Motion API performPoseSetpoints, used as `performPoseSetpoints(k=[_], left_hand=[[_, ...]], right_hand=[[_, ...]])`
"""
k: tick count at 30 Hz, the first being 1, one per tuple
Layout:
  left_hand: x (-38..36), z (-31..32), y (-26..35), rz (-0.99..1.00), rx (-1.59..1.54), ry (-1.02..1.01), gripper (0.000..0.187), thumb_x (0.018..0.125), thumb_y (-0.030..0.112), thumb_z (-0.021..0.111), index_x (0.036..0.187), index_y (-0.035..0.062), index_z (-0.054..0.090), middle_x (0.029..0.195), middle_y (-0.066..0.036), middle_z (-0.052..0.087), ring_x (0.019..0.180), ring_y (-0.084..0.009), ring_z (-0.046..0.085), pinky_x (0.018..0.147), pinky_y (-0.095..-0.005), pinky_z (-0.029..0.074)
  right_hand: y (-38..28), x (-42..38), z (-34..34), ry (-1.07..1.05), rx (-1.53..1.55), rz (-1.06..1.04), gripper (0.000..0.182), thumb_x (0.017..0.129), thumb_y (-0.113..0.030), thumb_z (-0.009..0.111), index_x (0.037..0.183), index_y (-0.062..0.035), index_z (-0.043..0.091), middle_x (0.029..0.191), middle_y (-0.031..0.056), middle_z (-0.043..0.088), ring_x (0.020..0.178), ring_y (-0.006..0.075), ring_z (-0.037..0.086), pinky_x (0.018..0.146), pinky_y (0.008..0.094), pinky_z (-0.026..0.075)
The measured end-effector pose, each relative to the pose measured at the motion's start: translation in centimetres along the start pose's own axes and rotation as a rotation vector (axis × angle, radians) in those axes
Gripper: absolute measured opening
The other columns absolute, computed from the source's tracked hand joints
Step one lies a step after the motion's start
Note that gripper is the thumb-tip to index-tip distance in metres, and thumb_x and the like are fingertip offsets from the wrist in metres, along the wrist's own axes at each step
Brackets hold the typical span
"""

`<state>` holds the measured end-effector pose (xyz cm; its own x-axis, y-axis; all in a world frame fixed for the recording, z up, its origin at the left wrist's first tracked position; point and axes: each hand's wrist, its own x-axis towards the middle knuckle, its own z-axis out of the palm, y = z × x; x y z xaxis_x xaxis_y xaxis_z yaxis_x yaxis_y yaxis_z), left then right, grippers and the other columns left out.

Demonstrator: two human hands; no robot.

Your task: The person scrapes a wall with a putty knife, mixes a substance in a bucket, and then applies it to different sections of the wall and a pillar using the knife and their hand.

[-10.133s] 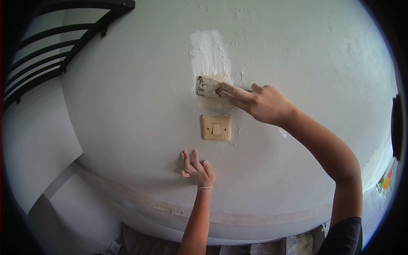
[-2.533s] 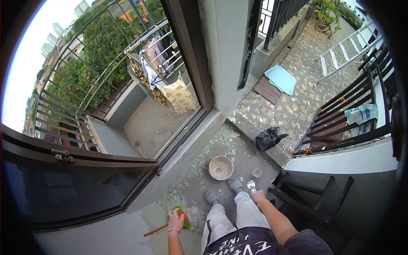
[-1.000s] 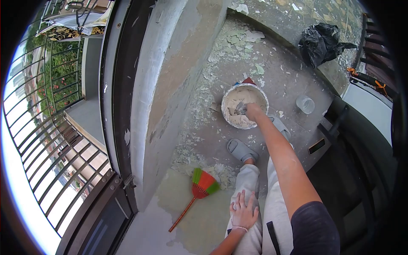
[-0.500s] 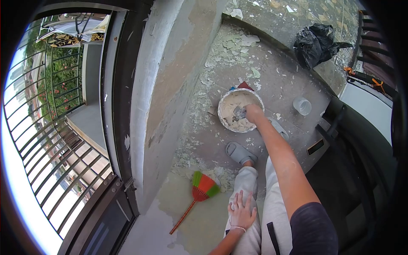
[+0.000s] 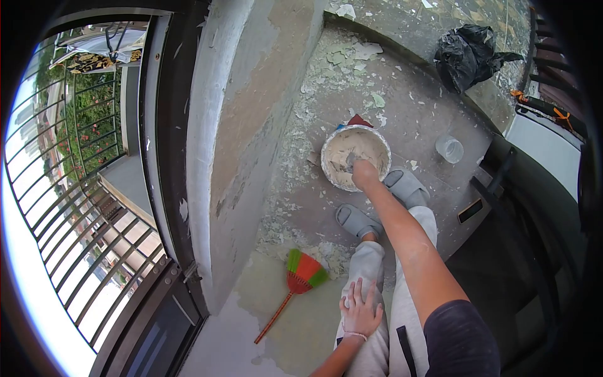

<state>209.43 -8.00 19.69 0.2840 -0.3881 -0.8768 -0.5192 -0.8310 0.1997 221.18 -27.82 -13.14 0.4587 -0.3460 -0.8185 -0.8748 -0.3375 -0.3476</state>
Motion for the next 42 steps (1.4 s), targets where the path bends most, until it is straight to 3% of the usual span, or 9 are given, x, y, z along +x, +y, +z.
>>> performPoseSetpoints(k=[9,12,15,18,24,27,33,39,42], left_hand=[[0.0,0.0,0.0,-0.003,-0.009,-0.003,0.07,0.086,0.043,0.052,0.15,0.022,0.035,0.155,-0.017,0.025,0.144,-0.0342,0.019,0.108,-0.0573,0.017],[0.0,-0.1,-0.1,-0.004,-0.013,-0.003,0.07,0.086,0.043,0.052,0.15,0.022,0.034,0.155,-0.017,0.025,0.144,-0.0339,0.019,0.108,-0.057,0.016],[0.0,-0.1,-0.2,-0.004,-0.014,0.007,0.071,0.086,0.043,0.052,0.151,0.022,0.033,0.155,-0.017,0.025,0.144,-0.0336,0.02,0.108,-0.0564,0.016],[0.1,-0.2,-0.2,-0.008,-0.007,-0.004,0.071,0.086,0.043,0.052,0.151,0.0218,0.033,0.155,-0.017,0.025,0.144,-0.0334,0.02,0.109,-0.0558,0.015],[0.1,-0.1,-0.3,-0.008,-0.026,-0.006,0.07,0.086,0.042,0.053,0.15,0.0214,0.035,0.155,-0.017,0.026,0.145,-0.0337,0.019,0.109,-0.056,0.015],[0.1,-0.2,-0.4,-0.015,-0.017,-0.017,0.069,0.085,0.042,0.053,0.149,0.0213,0.036,0.155,-0.017,0.026,0.145,-0.0339,0.02,0.109,-0.0562,0.015],[0.1,-0.2,-0.8,-0.019,-0.038,-0.018,0.067,0.085,0.041,0.054,0.148,0.0212,0.039,0.155,-0.015,0.026,0.144,-0.0334,0.019,0.108,-0.0566,0.015],[0.2,-0.4,-1.4,-0.024,-0.025,-0.026,0.066,0.084,0.04,0.053,0.147,0.022,0.04,0.155,-0.014,0.026,0.145,-0.0329,0.019,0.108,-0.0571,0.015],[0.2,-0.4,-1.8,-0.024,-0.022,-0.018,0.066,0.084,0.04,0.053,0.147,0.022,0.04,0.155,-0.014,0.027,0.144,-0.0328,0.019,0.108,-0.0572,0.016]], right_hand=[[1.3,0.7,-0.3,-0.229,-0.117,-0.146,0.029,0.082,-0.008,0.055,0.105,-0.0098,0.073,0.113,0.0198,0.067,0.105,0.0341,0.065,0.091,0.0416,0.052],[0.8,0.3,-1.2,-0.387,0.036,-0.234,0.029,0.082,-0.008,0.055,0.104,-0.0097,0.073,0.112,0.0201,0.067,0.103,0.0341,0.066,0.09,0.0409,0.052],[-1.1,-0.9,-1.5,-0.266,-0.067,-0.255,0.028,0.082,-0.008,0.055,0.104,-0.006,0.073,0.112,0.0191,0.068,0.104,0.0332,0.066,0.09,0.0411,0.052],[-1.4,-0.3,-0.5,-0.186,-0.24,-0.188,0.025,0.08,-0.01,0.058,0.099,-0.0099,0.075,0.102,0.0173,0.07,0.096,0.0329,0.068,0.082,0.0425,0.052],[-1.7,-1.7,1.7,-0.002,-0.68,-0.248,0.022,0.084,-0.017,0.058,0.092,-0.0148,0.078,0.098,0.0075,0.072,0.107,0.0256,0.058,0.089,0.0401,0.039],[-1.3,-2.2,3.4,0.171,-0.626,-0.226,0.024,0.085,-0.017,0.056,0.095,-0.011,0.078,0.106,0.0056,0.068,0.114,0.0285,0.045,0.094,0.0409,0.035],[-2.4,-2.5,2.4,0.301,-0.499,-0.169,0.023,0.079,-0.019,0.058,0.085,-0.0113,0.078,0.096,0.0083,0.068,0.114,0.0298,0.048,0.091,0.0419,0.036],[-1.8,-1.1,3.6,0.543,-0.523,-0.371,0.019,0.079,-0.018,0.059,0.08,-0.0076,0.075,0.101,0.0096,0.064,0.112,0.0285,0.049,0.09,0.039,0.04],[-0.9,0.0,6.2,0.463,-0.549,-0.449,0.019,0.08,-0.015,0.059,0.084,-0.0074,0.076,0.109,0.0086,0.063,0.112,0.0269,0.05,0.09,0.0375,0.042]])
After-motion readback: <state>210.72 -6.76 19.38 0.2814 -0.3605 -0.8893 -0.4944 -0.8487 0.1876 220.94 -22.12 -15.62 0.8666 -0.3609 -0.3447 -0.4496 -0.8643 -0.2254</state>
